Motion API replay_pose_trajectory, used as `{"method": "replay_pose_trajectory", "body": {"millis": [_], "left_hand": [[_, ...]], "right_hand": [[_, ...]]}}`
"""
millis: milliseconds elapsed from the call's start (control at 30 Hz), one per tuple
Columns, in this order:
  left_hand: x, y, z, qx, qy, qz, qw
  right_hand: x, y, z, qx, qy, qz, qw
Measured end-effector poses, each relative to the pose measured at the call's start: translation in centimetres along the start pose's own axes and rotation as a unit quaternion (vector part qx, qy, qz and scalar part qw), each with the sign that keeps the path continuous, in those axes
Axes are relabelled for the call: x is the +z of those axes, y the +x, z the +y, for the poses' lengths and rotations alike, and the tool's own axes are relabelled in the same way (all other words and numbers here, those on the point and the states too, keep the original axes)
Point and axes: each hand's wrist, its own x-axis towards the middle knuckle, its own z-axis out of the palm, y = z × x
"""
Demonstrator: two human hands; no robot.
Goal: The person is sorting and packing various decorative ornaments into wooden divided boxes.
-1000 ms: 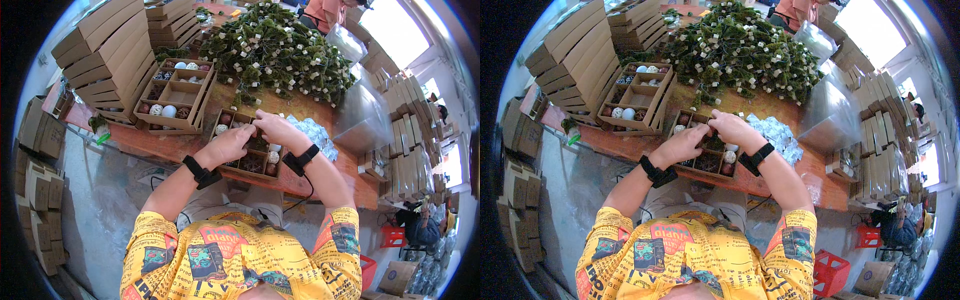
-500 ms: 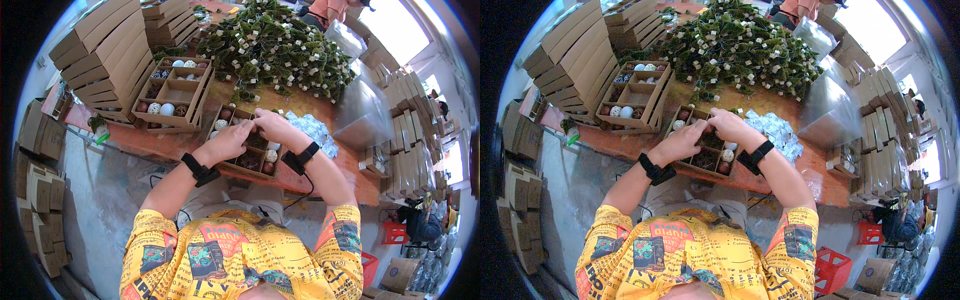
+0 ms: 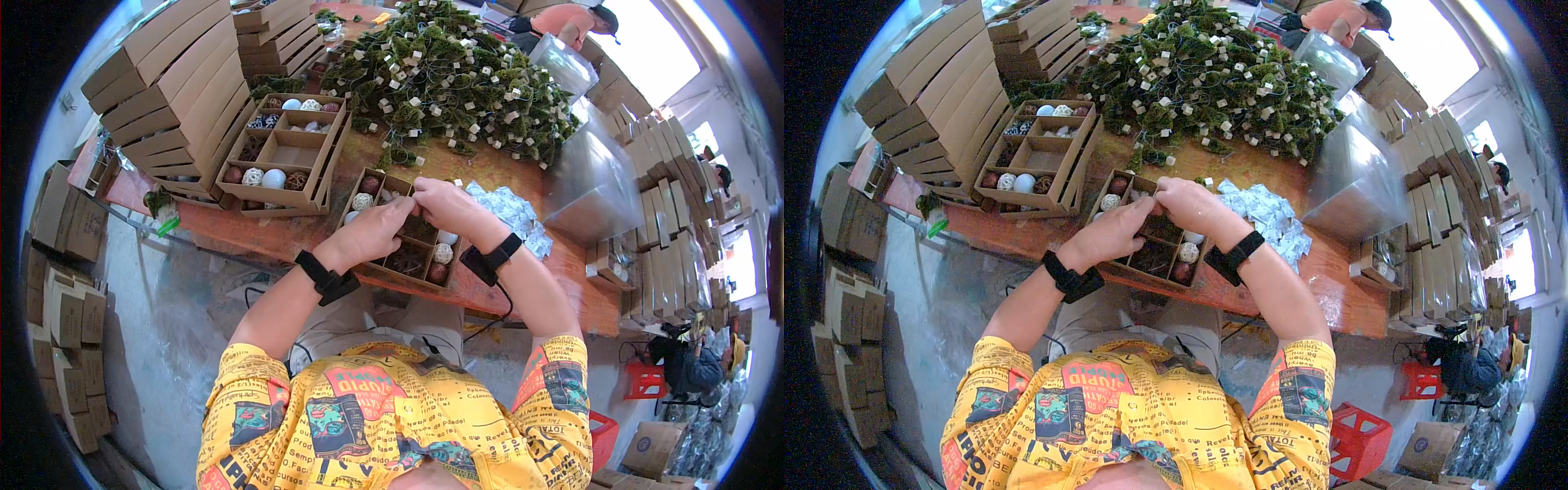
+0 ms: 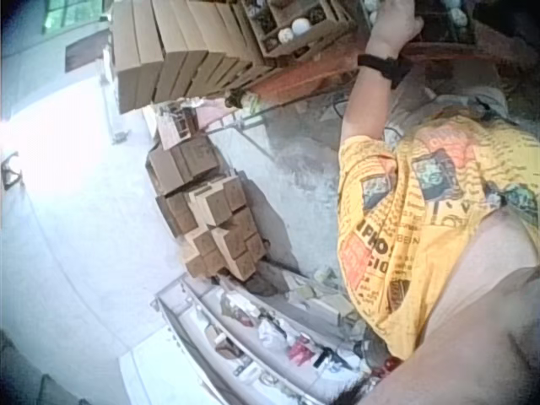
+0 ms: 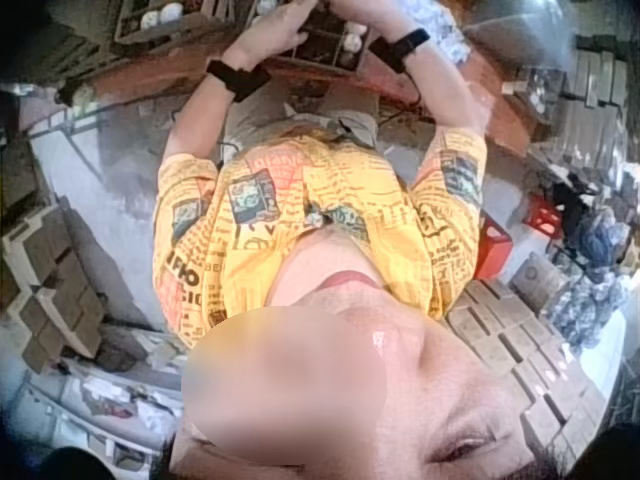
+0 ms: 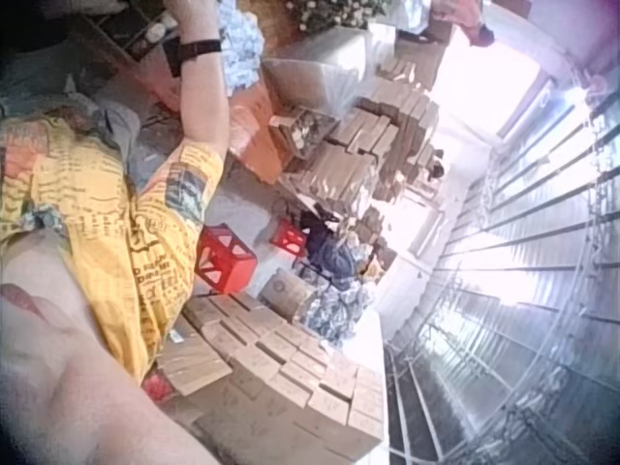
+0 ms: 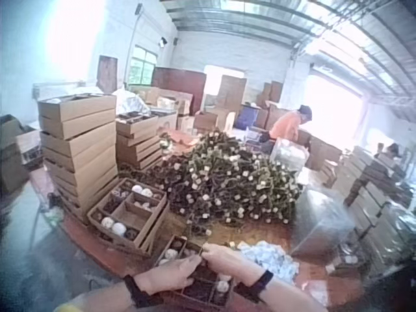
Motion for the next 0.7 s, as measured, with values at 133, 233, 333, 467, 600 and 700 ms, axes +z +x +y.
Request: {"method": "replay_pose_trajectory", "body": {"millis": [133, 233, 333, 467, 600, 700], "left_hand": [[-0.1, 0.1, 0.3, -0.022, 0.004, -0.017, 1.000], [-0.3, 0.1, 0.3, -0.012, -0.006, -0.023, 1.000], [-0.3, 0.0, 1.1, -0.005, 0.022, -0.041, 0.999], [1.8, 0.2, 0.9, 0.085, 0.153, 0.054, 0.983], [2.6, 1.1, 1.3, 0.069, 0.210, 0.011, 0.975], [3.0, 0.9, 1.1, 0.070, 0.213, -0.009, 0.975]], "right_hand": [[1.0, -0.1, 0.9, -0.015, 0.077, -0.009, 0.997], [0.0, -0.2, 0.8, -0.016, 0.155, -0.001, 0.988], [-2.3, -0.7, 2.9, 0.041, 0.175, 0.066, 0.981], [-3.2, -1.8, 7.6, 0.169, 0.033, 0.081, 0.982], [-1.7, -1.9, 10.3, 0.218, -0.075, 0.018, 0.973], [-1.2, -1.3, 11.7, 0.288, -0.081, 0.069, 0.952]]}}
